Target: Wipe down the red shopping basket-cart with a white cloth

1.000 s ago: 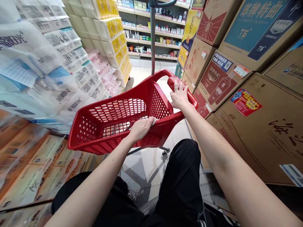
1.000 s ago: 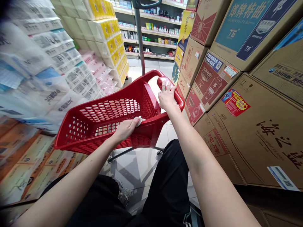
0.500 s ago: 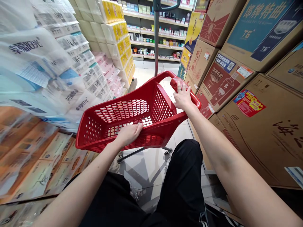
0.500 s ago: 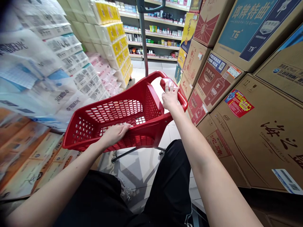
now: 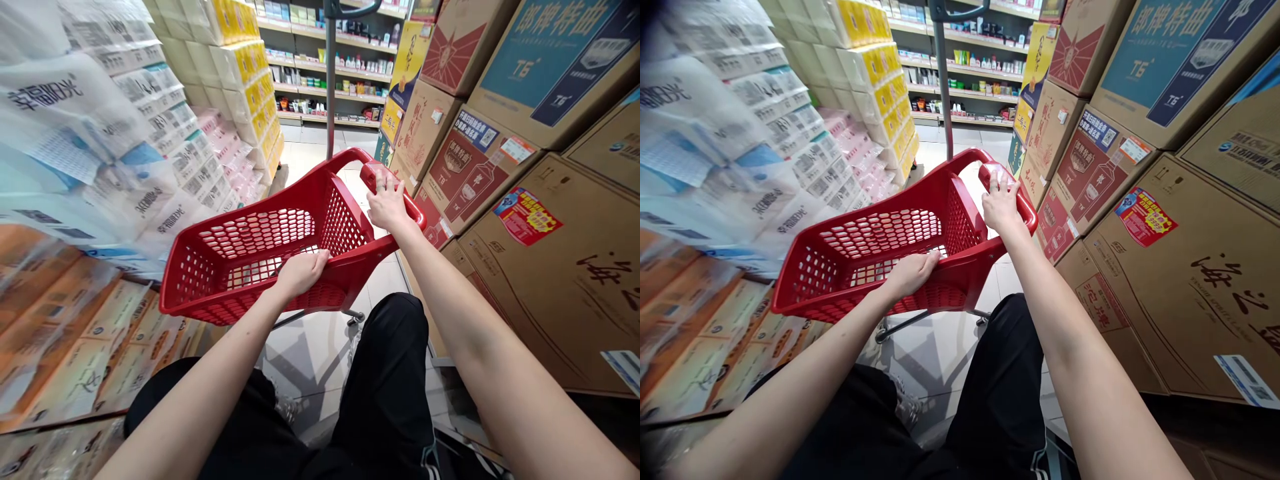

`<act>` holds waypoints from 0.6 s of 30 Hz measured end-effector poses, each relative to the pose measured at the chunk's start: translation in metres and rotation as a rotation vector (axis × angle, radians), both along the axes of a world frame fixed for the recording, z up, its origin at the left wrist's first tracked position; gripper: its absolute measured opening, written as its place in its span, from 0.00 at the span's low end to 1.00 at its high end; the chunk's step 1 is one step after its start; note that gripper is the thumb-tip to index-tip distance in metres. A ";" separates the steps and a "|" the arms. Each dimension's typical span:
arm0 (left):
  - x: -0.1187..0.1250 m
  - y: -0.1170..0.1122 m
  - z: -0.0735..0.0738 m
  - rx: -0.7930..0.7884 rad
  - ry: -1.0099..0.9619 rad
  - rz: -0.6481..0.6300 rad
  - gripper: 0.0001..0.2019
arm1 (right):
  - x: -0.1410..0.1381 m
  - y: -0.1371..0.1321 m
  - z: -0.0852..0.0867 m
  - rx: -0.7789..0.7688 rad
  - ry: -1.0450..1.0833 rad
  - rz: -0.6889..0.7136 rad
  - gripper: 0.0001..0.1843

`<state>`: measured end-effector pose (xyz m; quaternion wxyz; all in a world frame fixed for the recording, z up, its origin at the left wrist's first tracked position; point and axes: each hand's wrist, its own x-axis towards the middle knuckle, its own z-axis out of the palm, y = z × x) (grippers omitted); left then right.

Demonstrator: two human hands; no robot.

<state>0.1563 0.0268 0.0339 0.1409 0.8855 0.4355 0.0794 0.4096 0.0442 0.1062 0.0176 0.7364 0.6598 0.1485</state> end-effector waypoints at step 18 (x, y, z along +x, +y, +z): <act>-0.003 -0.004 -0.001 0.120 0.041 0.033 0.35 | -0.059 -0.007 -0.019 -0.184 0.231 0.136 0.33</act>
